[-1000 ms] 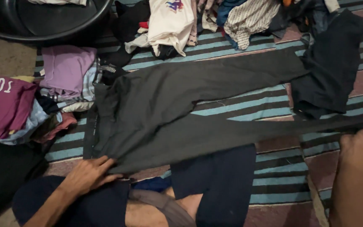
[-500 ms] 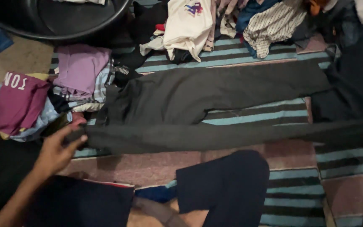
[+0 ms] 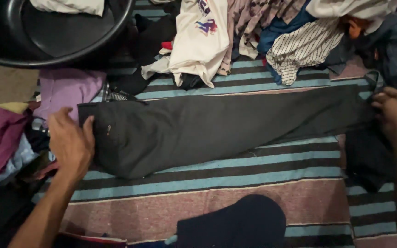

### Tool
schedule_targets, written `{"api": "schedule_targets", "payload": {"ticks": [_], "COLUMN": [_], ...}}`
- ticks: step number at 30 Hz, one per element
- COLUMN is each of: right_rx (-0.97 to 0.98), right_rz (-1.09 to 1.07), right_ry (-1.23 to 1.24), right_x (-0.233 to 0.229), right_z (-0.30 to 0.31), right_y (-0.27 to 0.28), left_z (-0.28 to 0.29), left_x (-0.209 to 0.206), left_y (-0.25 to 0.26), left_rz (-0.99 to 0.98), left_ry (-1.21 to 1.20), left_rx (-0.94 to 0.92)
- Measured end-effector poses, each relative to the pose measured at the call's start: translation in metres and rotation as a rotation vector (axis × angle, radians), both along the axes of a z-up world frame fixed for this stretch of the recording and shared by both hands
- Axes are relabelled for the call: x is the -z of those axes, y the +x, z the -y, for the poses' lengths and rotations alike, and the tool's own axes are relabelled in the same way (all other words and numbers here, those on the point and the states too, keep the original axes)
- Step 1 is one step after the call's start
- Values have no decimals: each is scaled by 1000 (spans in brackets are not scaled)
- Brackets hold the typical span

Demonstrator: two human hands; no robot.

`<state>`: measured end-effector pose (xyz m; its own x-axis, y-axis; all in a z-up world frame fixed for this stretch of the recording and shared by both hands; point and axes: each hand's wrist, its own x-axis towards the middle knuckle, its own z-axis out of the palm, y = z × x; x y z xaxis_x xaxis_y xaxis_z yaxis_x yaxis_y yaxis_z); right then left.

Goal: The person sits on a striped mat and folds multiple garments by hand, including a purple top, black trousers, a white t-shirt, a pink patterned top, and olive trousers. Each item is smoothed, folded, and placed into a growing stack.

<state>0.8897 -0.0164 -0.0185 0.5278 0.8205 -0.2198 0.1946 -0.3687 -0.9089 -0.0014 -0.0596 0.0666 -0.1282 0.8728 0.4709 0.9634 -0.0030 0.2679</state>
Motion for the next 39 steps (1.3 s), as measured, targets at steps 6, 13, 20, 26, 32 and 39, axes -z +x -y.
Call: {"api": "schedule_targets", "payload": {"ticks": [6,13,20,26,32,39], "right_rx": [-113,-24,-30,-72,-322,-663], "right_rz": [778,950,925,698,568,489], "right_ry": [49,-59,-237,65,373,437], "right_x": [65,104,86,50,10,-20], "right_z": [36,77,84,91,104,126], "right_y": [-60,-165,-267,-364,-478,-581], "left_z": [57,53,40,48,19,38], "left_x": [93,146,94,83,90,64], "left_y": [-42,-73,-53,-48,-45,-31], "left_rz": [26,418,932,1131,1171,1145], "left_ry": [-104,-486,-659,-556,-648,-405], "left_rx": [-195,-315,-248,57,184,410]}}
